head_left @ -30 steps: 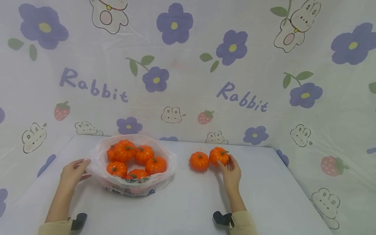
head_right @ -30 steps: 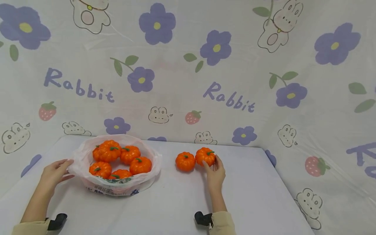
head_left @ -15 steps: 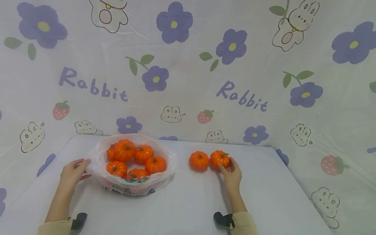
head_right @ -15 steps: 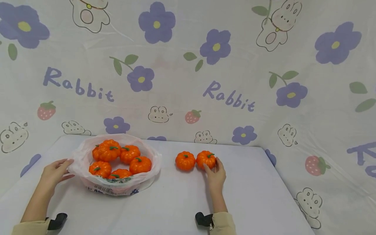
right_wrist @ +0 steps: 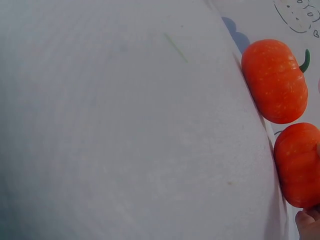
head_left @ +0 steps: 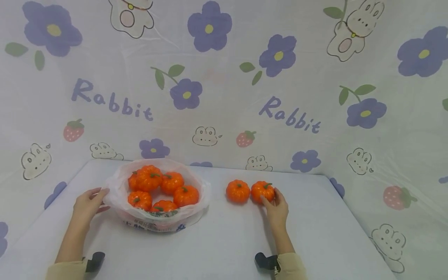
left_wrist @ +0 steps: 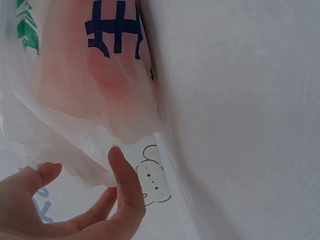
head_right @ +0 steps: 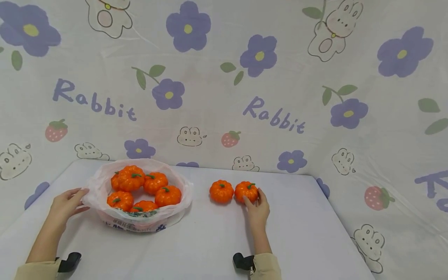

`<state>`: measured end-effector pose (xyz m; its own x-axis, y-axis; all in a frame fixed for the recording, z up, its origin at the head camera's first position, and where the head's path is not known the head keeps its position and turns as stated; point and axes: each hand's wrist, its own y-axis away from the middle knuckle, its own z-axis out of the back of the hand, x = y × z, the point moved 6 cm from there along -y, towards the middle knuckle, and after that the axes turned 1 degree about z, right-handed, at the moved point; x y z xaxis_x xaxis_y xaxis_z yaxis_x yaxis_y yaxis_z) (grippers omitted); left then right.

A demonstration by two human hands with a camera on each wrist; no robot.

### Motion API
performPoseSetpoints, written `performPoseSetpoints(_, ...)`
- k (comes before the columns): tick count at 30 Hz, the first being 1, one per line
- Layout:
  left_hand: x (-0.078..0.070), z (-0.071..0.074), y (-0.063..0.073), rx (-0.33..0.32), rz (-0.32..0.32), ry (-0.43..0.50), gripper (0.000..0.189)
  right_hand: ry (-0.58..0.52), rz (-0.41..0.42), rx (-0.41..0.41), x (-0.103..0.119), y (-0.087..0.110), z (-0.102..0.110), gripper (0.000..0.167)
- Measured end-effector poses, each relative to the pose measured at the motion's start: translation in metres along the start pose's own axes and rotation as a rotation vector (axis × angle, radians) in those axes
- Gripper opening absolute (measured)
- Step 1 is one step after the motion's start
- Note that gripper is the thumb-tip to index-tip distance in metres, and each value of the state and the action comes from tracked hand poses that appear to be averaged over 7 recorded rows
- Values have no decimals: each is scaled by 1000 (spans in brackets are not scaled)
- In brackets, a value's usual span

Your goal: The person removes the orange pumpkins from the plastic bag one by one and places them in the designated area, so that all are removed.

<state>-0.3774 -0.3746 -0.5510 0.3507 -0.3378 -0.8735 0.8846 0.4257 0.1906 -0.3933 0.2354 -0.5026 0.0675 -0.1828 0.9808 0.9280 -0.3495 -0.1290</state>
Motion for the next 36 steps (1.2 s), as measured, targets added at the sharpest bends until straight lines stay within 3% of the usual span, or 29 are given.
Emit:
performPoseSetpoints(5,0,0,-2,-13,-20,5,100,81,21,-16,0,-2,1,66)
performPoseSetpoints(7,8,-2,-10,-30,-40,-9,102,109,19,-23,3,-2,2,66)
performPoseSetpoints(12,9,-1,-11,-30,-47,-3,102,111,35,-35,15,-1,2,65)
performPoseSetpoints(21,10,-1,-14,-29,-25,6,98,26,115,-41,39,-1,-3,68)
performPoseSetpoints(26,4,0,-11,-11,-16,19,95,6,114,-42,50,3,-10,68)
performPoseSetpoints(30,8,0,-14,-30,-29,2,100,-46,120,-26,58,8,-18,69)
performPoseSetpoints(33,1,2,-4,-26,-30,2,100,-96,129,4,63,13,-26,70)
performPoseSetpoints(36,-19,6,20,-17,-11,16,95,-128,125,43,67,16,-36,71)
